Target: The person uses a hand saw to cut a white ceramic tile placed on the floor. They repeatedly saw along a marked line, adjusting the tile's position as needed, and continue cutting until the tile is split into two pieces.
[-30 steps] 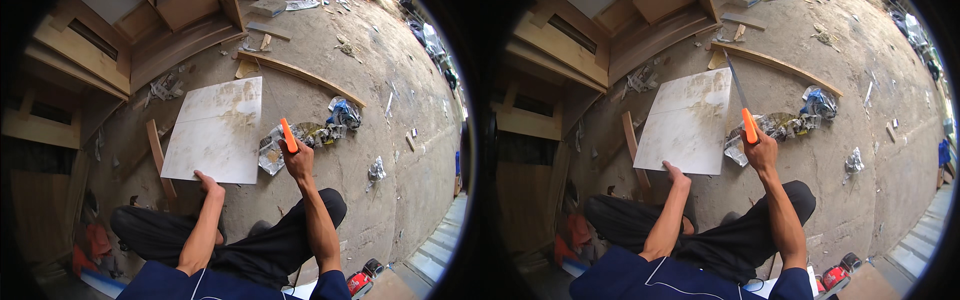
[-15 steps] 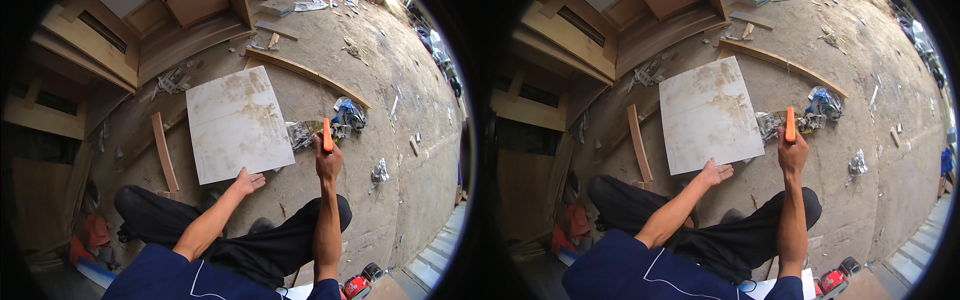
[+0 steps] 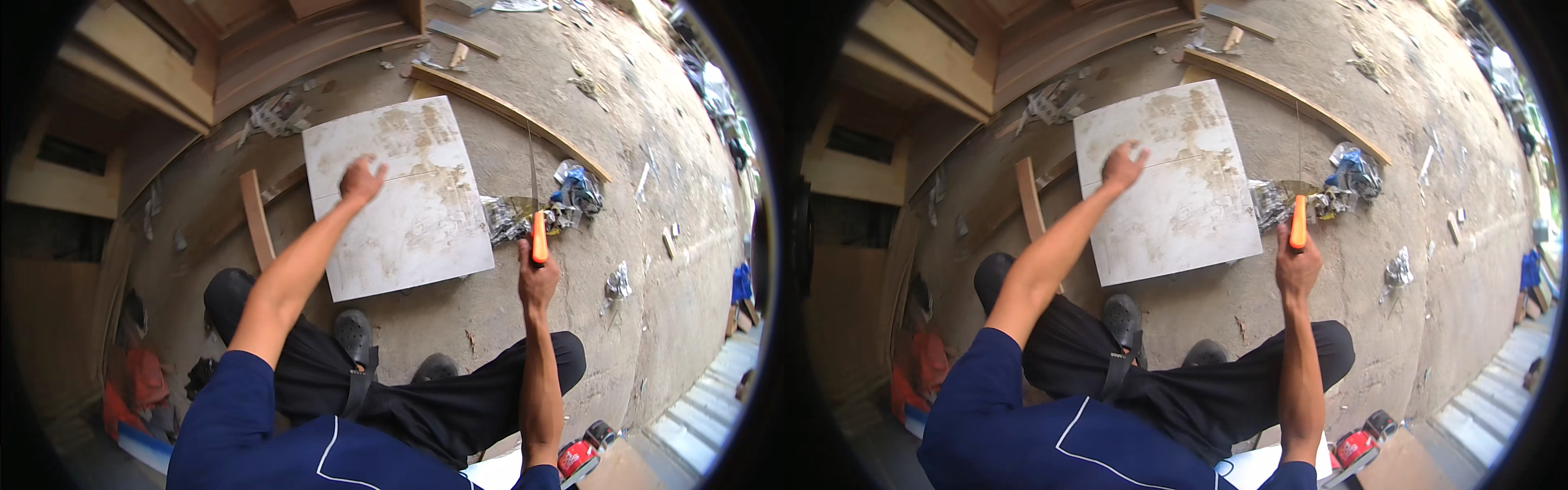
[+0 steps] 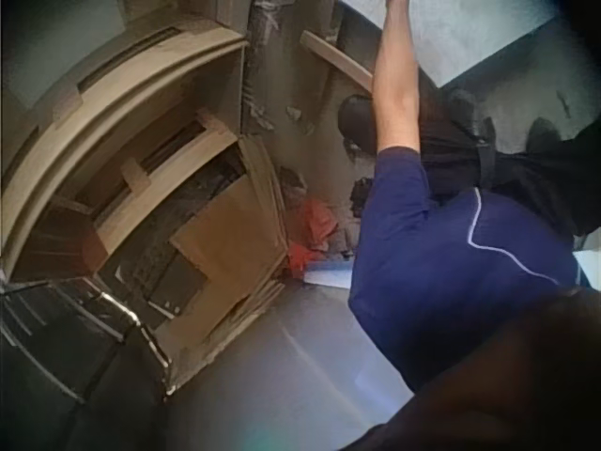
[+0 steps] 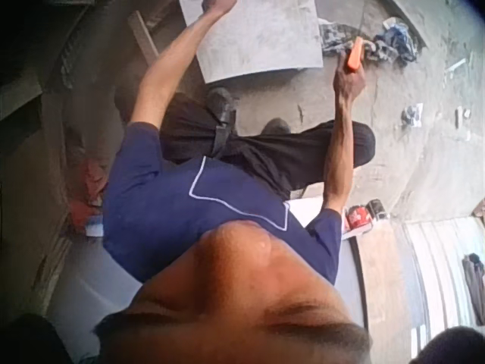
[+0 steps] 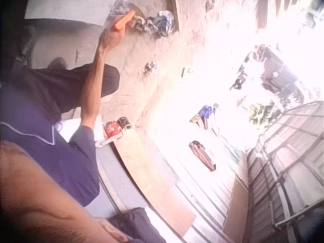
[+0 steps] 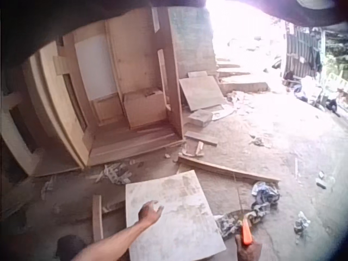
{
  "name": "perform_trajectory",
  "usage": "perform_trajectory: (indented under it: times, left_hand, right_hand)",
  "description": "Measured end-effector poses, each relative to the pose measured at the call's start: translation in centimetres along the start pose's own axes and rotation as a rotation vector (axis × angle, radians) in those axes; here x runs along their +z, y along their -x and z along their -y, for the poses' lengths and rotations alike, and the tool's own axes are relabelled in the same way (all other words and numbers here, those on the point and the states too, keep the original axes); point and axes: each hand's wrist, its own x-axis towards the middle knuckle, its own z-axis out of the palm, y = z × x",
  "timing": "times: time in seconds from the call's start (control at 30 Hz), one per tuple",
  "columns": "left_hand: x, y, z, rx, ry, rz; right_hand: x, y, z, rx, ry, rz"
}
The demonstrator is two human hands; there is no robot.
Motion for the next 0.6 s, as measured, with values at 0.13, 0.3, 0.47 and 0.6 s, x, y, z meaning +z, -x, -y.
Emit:
perform_trajectory:
  times: [0.13, 0.3, 0.47, 0.6]
  left_hand:
    - [-1.4, -6.8, 3.9, 0.103, -0.274, 0.055]
    - [-1.4, -13.1, 4.2, 0.132, -0.428, 0.154]
    - [0.1, -17.3, 4.9, 0.136, -0.403, 0.375]
    - [0.4, -16.6, 5.1, 0.061, -0.427, 0.474]
  right_hand:
    - [2.4, 3.6, -1.5, -0.033, 0.201, -0.025]
    - [6.2, 6.9, -3.3, 0.085, 0.296, -0.176]
    - [11.2, 10.2, -5.0, 0.123, 0.297, -0.219]
    - [13.4, 10.6, -4.5, 0.131, 0.255, -0.167]
